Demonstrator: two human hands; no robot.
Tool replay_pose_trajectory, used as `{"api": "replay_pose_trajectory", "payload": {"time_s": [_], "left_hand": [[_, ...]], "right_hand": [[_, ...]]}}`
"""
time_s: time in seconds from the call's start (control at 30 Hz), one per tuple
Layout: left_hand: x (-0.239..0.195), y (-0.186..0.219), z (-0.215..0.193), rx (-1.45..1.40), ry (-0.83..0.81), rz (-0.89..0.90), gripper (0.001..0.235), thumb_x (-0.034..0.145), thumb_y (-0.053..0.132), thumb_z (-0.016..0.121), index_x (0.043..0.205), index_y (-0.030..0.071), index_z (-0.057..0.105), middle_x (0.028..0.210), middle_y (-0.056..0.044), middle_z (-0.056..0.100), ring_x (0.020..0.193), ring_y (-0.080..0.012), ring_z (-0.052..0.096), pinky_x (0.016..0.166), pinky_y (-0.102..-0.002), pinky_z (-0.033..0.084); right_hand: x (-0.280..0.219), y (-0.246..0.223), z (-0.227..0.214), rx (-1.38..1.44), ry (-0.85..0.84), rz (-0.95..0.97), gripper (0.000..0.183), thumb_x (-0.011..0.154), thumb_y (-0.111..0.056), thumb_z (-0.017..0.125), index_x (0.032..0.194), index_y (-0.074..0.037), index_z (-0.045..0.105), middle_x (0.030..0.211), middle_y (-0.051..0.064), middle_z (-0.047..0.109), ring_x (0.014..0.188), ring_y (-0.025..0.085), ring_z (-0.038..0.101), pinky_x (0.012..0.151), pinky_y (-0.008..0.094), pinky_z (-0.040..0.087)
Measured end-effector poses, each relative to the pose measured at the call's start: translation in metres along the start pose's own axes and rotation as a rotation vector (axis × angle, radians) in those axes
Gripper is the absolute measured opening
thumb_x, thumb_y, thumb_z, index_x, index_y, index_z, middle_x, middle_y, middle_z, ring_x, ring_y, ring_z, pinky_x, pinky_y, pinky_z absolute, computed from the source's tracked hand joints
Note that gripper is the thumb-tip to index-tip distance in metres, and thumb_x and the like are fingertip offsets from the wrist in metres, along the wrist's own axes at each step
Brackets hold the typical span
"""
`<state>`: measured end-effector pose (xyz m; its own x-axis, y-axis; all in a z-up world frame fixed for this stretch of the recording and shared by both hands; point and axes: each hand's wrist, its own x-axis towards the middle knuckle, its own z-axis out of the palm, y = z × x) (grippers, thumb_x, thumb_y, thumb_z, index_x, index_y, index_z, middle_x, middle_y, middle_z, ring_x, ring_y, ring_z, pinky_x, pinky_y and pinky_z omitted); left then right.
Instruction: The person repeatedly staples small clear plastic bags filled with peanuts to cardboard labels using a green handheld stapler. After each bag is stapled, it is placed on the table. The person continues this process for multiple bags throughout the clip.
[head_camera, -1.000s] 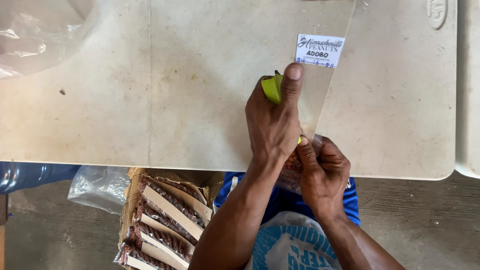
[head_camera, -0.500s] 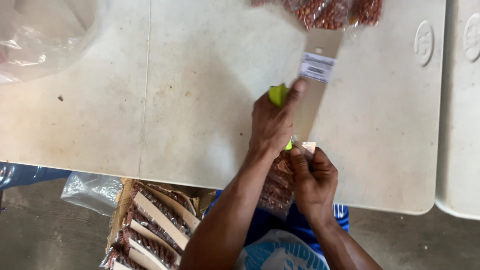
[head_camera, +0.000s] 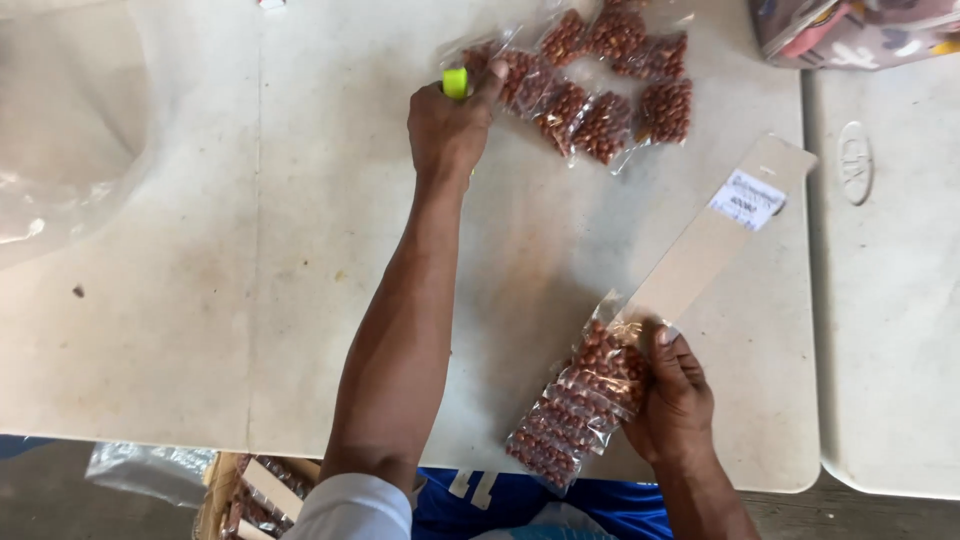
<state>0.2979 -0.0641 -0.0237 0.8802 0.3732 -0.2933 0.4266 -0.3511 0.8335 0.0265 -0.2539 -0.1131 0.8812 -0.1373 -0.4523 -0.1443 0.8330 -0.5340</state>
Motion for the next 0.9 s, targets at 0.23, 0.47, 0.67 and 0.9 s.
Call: {"api": "replay_pose_trajectory", "payload": {"time_s": [0.23,0.47,0.67,0.9], "left_hand": [[-0.018,-0.041,-0.038,-0.047,-0.001,0.171,0.008,0.076,0.012,0.078,0.084,0.011,0.077,0.075,0.002,0.075,0.069,-0.0099,0.064,0.055,-0.032,0.05],[-0.116,-0.147,-0.155,0.437,-0.067,-0.052,0.027,0.077,0.029,0.074,0.101,0.016,0.072,0.095,-0.001,0.076,0.085,-0.0194,0.069,0.073,-0.039,0.053],[-0.098,-0.16,-0.179,0.475,-0.129,0.362,0.043,0.086,0.045,0.079,0.109,0.01,0.07,0.112,-0.009,0.071,0.094,-0.0266,0.07,0.077,-0.039,0.055],[-0.075,-0.148,-0.155,0.494,-0.411,0.501,0.026,0.085,0.027,0.072,0.101,0.008,0.069,0.093,-0.016,0.07,0.096,-0.041,0.071,0.078,-0.052,0.054]], "right_hand": [[-0.003,-0.003,0.013,-0.057,0.126,-0.014,0.022,0.105,-0.025,0.065,0.085,-0.016,0.068,0.072,0.0,0.064,0.069,0.017,0.062,0.059,0.033,0.049],[-0.003,0.007,0.012,-0.204,0.2,-0.014,0.015,0.109,-0.024,0.056,0.102,-0.013,0.063,0.091,0.006,0.065,0.081,0.02,0.063,0.073,0.032,0.05],[-0.007,0.008,0.006,-0.368,0.243,-0.12,0.024,0.113,-0.016,0.053,0.089,-0.019,0.053,0.07,-0.005,0.046,0.06,0.007,0.047,0.054,0.023,0.04],[-0.008,0.016,0.016,-0.165,0.265,-0.124,0.012,0.106,-0.024,0.062,0.1,-0.013,0.063,0.092,0.019,0.068,0.081,0.034,0.073,0.074,0.048,0.062]]}}
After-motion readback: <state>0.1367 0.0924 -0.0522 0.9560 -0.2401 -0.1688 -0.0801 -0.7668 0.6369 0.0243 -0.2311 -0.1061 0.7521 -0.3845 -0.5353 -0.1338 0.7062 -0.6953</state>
